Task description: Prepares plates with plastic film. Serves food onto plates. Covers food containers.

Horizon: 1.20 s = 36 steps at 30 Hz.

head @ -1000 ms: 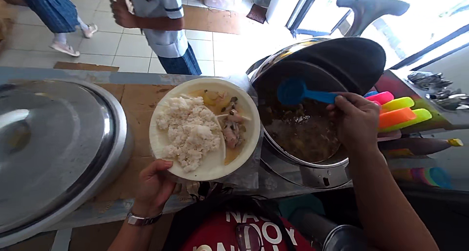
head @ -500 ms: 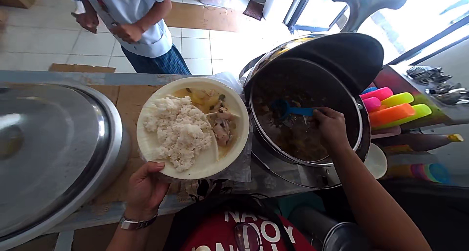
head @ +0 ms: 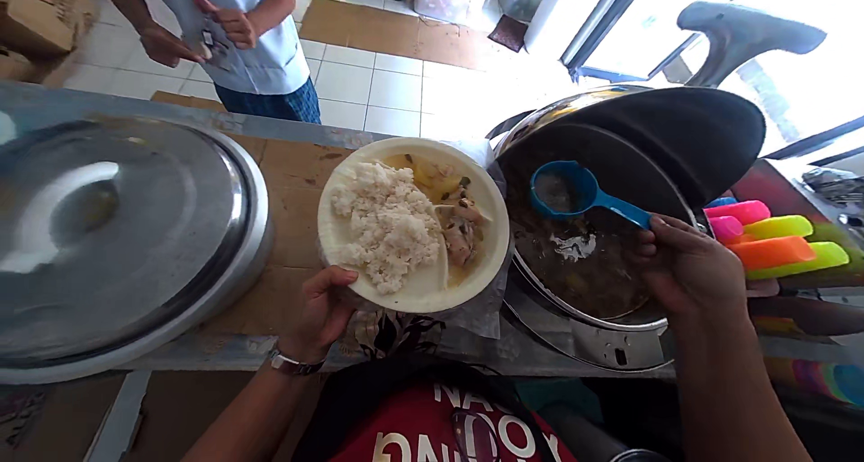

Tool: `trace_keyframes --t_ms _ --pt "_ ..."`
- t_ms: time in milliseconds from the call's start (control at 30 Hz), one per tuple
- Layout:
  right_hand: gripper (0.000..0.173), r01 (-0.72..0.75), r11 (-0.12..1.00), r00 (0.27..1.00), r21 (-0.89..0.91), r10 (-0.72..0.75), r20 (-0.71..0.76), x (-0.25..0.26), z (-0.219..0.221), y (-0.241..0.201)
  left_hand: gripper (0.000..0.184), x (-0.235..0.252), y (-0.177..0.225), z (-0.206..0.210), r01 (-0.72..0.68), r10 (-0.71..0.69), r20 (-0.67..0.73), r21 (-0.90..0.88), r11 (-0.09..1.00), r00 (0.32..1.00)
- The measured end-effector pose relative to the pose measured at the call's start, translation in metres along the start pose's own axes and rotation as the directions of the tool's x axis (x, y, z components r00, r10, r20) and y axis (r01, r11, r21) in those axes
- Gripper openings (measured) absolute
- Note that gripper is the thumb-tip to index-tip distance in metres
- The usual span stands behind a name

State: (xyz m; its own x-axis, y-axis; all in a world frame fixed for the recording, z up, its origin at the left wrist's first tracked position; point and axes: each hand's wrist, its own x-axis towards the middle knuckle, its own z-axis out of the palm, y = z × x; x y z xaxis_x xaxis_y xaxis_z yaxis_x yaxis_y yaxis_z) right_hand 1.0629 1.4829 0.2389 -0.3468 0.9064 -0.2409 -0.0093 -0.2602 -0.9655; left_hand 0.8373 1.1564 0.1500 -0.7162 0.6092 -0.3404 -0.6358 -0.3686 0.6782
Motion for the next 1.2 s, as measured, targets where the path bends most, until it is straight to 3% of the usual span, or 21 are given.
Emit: trace_keyframes --t_ms 233,400,567,667,800,867,900,967,1033,1133,1200 --pt "0.035 0.12 0.988 0.963 -0.097 -0.092 0.253 -0.037 0.068 -0.001 0.031 0.003 -0.002 0.007 0.016 -0.016 0.023 -0.005 1.0 1.0" --pt "0.024 0.421 0.876 0.855 -0.235 -0.297 0.424 -0.047 0.1 0.01 0.03 -0.001 0.001 0.006 0.036 -0.036 0.023 -0.007 0.999 0.999" --pt "0.019 0.751 0.599 0.637 -0.277 -0.546 0.544 -0.048 0.128 0.018 0.031 -0.003 0.003 -0.003 0.048 -0.047 0.049 -0.001 0.999 0.998" --pt "0.021 0.883 0.387 0.466 -0.267 -0.647 0.603 -0.046 0.139 0.024 0.031 -0.003 0.005 -0.007 0.037 -0.036 0.065 -0.006 0.999 0.997" --pt "0.022 0.974 0.074 0.197 -0.215 -0.745 0.637 -0.05 0.142 0.028 0.031 -0.001 0.011 -0.009 0.028 -0.028 0.05 -0.003 1.0 0.998" --pt "0.02 0.982 -0.02 0.113 -0.19 -0.74 0.663 -0.056 0.141 0.032 0.03 0.001 0.013 -0.01 0.019 -0.019 0.034 -0.005 1.0 0.999" --pt "0.019 0.981 -0.035 0.105 -0.192 -0.735 0.67 -0.057 0.14 0.034 0.03 0.003 0.014 -0.01 0.012 -0.012 0.028 -0.008 1.0 1.0" --pt "0.02 0.973 0.048 0.184 -0.224 -0.748 0.637 -0.057 0.135 0.037 0.03 0.008 0.018 -0.011 0.002 -0.002 0.023 0.0 1.0 1.0" --pt "0.022 0.921 0.271 0.383 -0.278 -0.756 0.531 -0.054 0.123 0.03 0.03 0.013 0.019 -0.014 -0.009 0.009 0.01 -0.007 1.0 1.0" --pt "0.022 0.685 0.7 0.727 -0.203 -0.64 0.247 -0.048 0.097 0.007 0.03 0.02 0.023 -0.02 -0.037 0.037 0.006 -0.004 0.999 0.999" --pt "0.026 0.549 0.827 0.835 -0.123 -0.549 0.036 -0.041 0.073 -0.006 0.031 0.023 0.025 -0.024 -0.061 0.061 0.028 -0.013 0.998 0.998"
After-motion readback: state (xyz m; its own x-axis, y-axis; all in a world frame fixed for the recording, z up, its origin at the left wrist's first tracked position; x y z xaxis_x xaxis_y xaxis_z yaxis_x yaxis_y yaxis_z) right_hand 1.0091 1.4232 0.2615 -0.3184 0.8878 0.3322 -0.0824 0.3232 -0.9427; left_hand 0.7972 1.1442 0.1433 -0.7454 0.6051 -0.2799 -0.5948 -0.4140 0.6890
